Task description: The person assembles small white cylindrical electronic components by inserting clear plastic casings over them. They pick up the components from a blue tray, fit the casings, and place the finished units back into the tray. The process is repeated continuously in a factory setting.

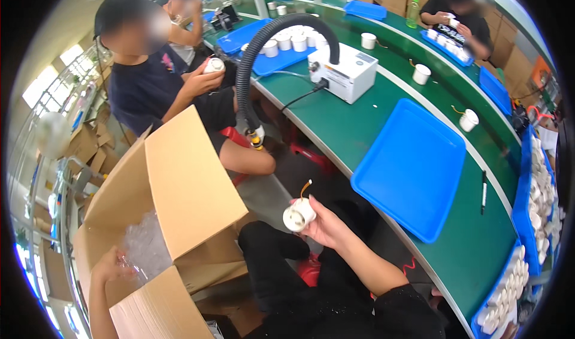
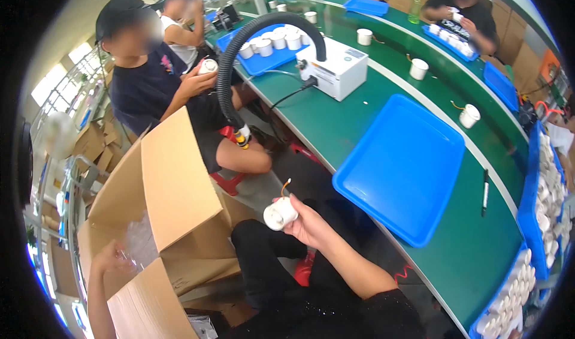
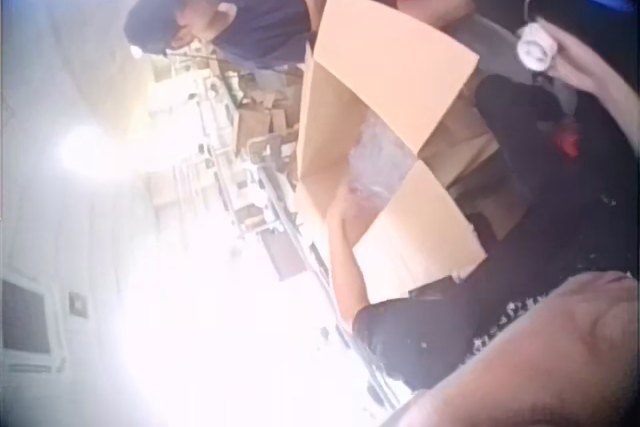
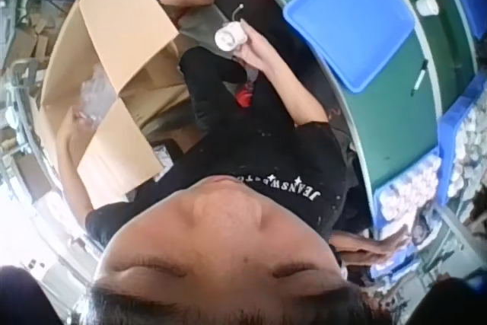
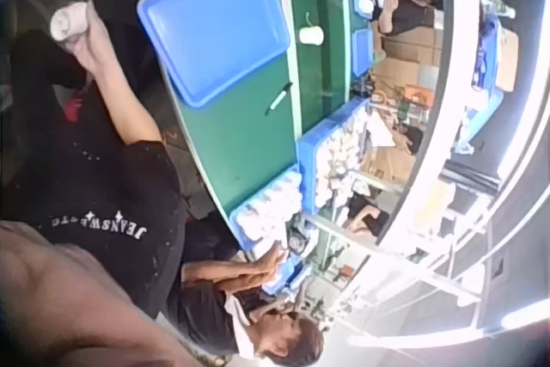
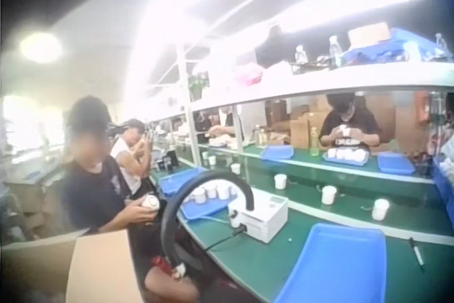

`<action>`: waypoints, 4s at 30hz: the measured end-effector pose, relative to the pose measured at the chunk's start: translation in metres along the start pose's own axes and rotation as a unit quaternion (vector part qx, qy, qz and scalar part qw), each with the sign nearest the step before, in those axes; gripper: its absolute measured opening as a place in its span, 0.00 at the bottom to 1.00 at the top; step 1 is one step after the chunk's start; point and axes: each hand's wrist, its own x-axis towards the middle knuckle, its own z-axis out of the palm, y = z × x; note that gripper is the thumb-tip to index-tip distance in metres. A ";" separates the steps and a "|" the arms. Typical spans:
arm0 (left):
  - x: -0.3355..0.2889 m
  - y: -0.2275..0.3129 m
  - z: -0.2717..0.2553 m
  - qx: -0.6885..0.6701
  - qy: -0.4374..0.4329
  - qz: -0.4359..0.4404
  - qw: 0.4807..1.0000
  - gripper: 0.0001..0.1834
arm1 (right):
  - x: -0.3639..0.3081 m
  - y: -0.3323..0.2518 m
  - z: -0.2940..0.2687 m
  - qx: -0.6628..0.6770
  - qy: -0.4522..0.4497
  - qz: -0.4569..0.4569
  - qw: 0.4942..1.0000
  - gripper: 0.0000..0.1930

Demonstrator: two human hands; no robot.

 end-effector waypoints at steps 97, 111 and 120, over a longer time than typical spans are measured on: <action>-0.052 0.348 0.264 -0.417 0.056 0.544 0.726 0.39 | -0.097 -0.019 0.004 -0.470 -0.042 -0.191 0.861 0.31; -0.065 0.352 0.280 -0.444 0.050 0.544 0.711 0.28 | -0.105 -0.017 -0.002 -0.498 -0.104 -0.193 0.839 0.32; -0.075 0.361 0.289 -0.434 0.083 0.583 0.681 0.26 | -0.104 0.006 -0.008 -0.427 -0.129 -0.224 0.866 0.35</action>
